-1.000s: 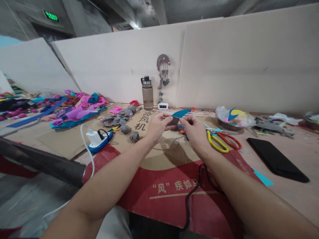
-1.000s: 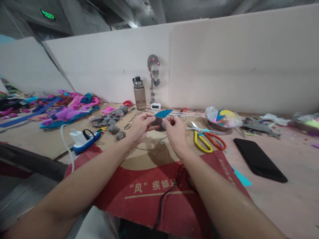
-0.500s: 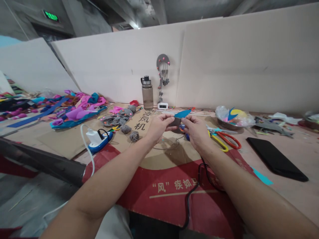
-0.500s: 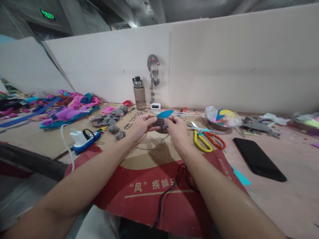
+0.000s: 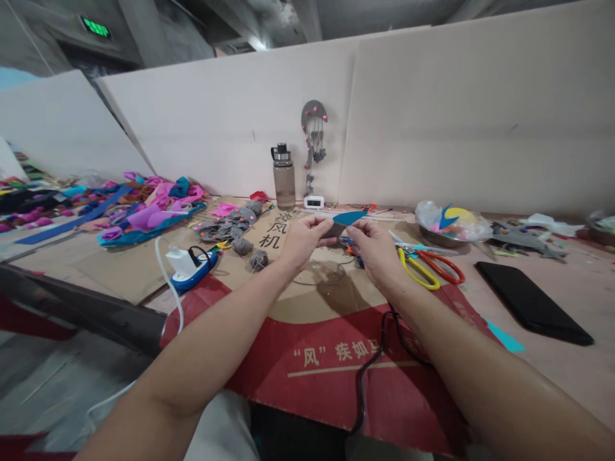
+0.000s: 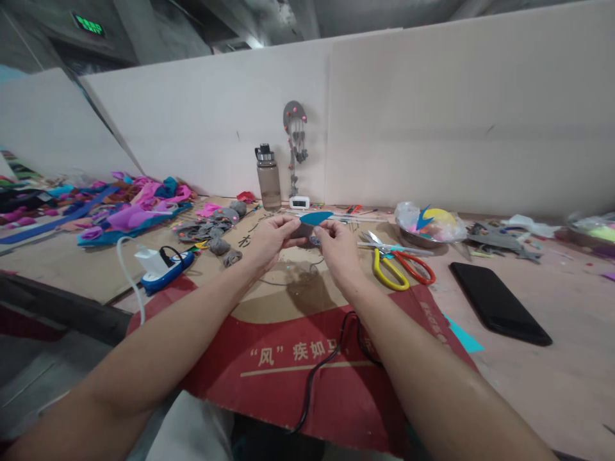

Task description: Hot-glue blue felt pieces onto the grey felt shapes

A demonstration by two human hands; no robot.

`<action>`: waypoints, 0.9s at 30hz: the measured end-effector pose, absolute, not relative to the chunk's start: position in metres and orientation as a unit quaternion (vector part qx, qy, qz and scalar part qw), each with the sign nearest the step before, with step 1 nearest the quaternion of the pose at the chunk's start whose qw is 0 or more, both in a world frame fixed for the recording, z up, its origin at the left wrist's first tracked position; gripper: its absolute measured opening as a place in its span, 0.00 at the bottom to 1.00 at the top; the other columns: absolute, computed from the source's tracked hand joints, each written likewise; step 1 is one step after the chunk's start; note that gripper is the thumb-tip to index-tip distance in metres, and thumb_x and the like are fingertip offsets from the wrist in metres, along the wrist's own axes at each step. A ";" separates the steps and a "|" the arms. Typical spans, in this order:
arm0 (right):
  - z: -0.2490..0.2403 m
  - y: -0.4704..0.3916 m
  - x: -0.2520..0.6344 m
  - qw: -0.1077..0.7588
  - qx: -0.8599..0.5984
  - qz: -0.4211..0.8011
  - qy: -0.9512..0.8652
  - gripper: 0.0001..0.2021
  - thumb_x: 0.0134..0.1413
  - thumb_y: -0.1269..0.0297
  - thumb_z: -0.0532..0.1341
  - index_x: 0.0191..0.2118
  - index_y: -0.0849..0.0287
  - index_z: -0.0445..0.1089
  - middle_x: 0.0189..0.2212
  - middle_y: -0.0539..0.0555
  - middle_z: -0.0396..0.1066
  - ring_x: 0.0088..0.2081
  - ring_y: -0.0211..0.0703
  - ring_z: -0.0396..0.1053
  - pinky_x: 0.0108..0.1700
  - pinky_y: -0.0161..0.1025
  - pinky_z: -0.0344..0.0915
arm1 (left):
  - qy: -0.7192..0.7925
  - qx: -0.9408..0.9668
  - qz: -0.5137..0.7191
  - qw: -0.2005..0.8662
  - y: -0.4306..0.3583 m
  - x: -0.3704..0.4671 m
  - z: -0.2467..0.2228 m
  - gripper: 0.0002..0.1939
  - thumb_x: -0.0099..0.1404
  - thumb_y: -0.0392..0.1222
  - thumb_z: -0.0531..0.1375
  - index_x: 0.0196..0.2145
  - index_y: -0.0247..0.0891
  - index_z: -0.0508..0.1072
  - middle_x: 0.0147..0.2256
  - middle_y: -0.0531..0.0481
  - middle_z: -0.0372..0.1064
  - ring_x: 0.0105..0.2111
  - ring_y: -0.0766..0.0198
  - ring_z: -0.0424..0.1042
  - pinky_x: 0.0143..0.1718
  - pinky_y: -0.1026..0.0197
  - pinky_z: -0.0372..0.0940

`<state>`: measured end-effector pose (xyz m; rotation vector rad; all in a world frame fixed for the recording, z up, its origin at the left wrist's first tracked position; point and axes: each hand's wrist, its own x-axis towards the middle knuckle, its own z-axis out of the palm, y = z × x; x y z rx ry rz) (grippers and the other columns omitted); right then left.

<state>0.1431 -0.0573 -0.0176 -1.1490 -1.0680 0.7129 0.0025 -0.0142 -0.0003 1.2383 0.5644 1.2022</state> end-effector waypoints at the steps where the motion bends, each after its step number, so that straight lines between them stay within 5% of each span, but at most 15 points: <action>1: -0.018 -0.057 0.142 0.649 -0.511 0.323 -0.462 0.15 0.45 0.53 0.67 0.33 0.55 0.65 0.21 0.43 0.60 0.21 0.33 0.56 0.24 0.32 0.55 | 0.248 0.528 0.537 0.609 -0.012 0.001 0.001 0.11 0.56 0.42 0.69 0.29 0.32 0.75 0.31 0.50 0.72 0.31 0.70 0.71 0.38 0.60 0.75; 10: -0.023 -0.071 0.119 0.545 -0.477 0.445 -0.527 0.14 0.44 0.51 0.67 0.28 0.57 0.70 0.18 0.43 0.58 0.18 0.30 0.52 0.21 0.32 0.49 | 0.254 0.424 0.670 0.554 0.029 -0.028 0.007 0.11 0.57 0.40 0.68 0.30 0.35 0.70 0.26 0.54 0.69 0.28 0.72 0.71 0.40 0.61 0.75; 18: -0.020 -0.092 0.103 0.332 -0.418 0.329 -0.779 0.09 0.52 0.58 0.64 0.26 0.54 0.78 0.30 0.52 0.77 0.35 0.42 0.71 0.37 0.36 0.65 | 0.219 0.386 0.674 0.590 0.041 -0.040 0.006 0.11 0.56 0.40 0.68 0.30 0.36 0.68 0.24 0.56 0.69 0.27 0.71 0.74 0.43 0.61 0.75; 22: -0.015 -0.077 0.132 0.389 -0.515 0.397 -0.652 0.19 0.58 0.48 0.57 0.31 0.58 0.77 0.27 0.55 0.76 0.26 0.41 0.71 0.29 0.37 0.64 | 0.211 0.348 0.694 0.594 0.047 -0.043 0.005 0.09 0.58 0.40 0.66 0.32 0.36 0.69 0.28 0.53 0.74 0.32 0.67 0.78 0.44 0.61 0.74; 27: -0.020 -0.054 0.179 0.465 -0.676 0.061 -0.569 0.05 0.49 0.64 0.61 0.30 0.58 0.73 0.25 0.52 0.72 0.27 0.40 0.66 0.31 0.37 0.59 | 0.169 0.318 0.710 0.605 0.051 -0.047 0.008 0.08 0.59 0.40 0.66 0.36 0.36 0.72 0.36 0.47 0.78 0.40 0.62 0.79 0.45 0.61 0.74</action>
